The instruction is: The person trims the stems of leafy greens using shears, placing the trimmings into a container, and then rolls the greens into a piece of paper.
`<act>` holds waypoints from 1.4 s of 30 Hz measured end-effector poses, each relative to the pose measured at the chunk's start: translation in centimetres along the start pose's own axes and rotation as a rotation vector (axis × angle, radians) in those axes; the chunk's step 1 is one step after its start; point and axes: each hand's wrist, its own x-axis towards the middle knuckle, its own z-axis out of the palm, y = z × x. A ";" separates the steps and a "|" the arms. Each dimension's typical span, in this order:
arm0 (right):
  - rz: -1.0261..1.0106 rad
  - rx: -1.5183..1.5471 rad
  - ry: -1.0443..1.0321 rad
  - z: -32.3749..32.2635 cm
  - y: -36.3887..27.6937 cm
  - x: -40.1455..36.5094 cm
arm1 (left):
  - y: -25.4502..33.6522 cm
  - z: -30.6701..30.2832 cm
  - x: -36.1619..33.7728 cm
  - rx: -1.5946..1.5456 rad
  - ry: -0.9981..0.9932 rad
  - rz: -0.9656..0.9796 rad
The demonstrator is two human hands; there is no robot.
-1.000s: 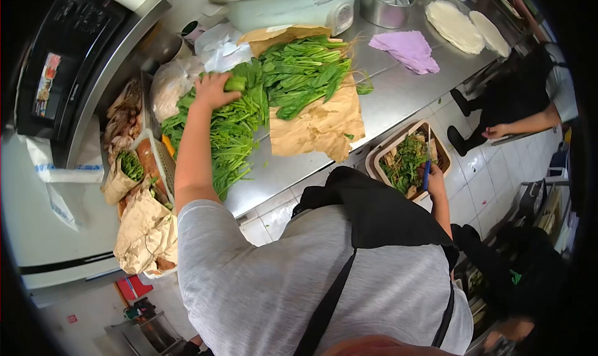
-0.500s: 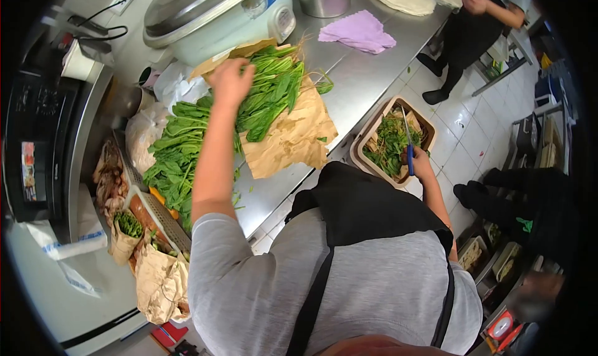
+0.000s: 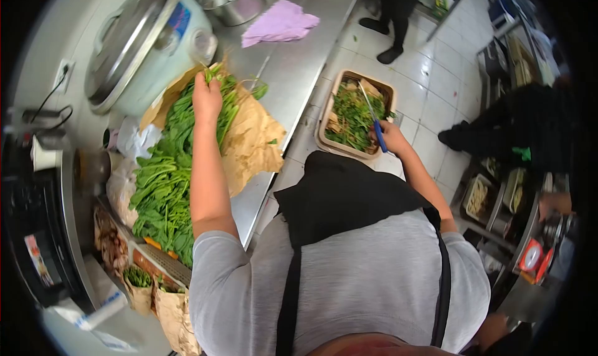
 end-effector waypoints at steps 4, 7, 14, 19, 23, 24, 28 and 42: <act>0.043 0.150 -0.086 -0.9 -3.0 -1.3 | 5.6 5.4 -2.6 0.004 -0.233 0.220; -0.043 0.071 -0.168 -1.6 -5.3 -2.1 | 8.2 11.1 -5.2 0.073 -0.478 0.276; 0.019 0.007 -0.122 -2.2 -4.5 -2.5 | 11.3 17.4 -8.8 -0.007 -0.792 0.303; -0.006 -0.075 -0.010 -2.5 -3.5 -2.9 | 12.1 18.2 -10.0 0.104 -0.850 0.372; 0.038 -0.098 -0.035 -2.3 -1.1 -2.2 | 9.9 15.5 -8.9 0.127 -0.779 0.231; 0.094 -0.112 -0.061 -2.6 -1.1 -2.4 | 9.4 13.6 -7.8 0.180 -0.694 0.159; 0.223 0.006 -0.077 -2.1 1.1 -2.3 | 2.5 5.9 -2.4 0.217 -0.189 0.024; 0.181 0.130 -0.112 -0.3 -2.1 -2.5 | -6.3 -6.3 1.3 0.445 0.035 0.014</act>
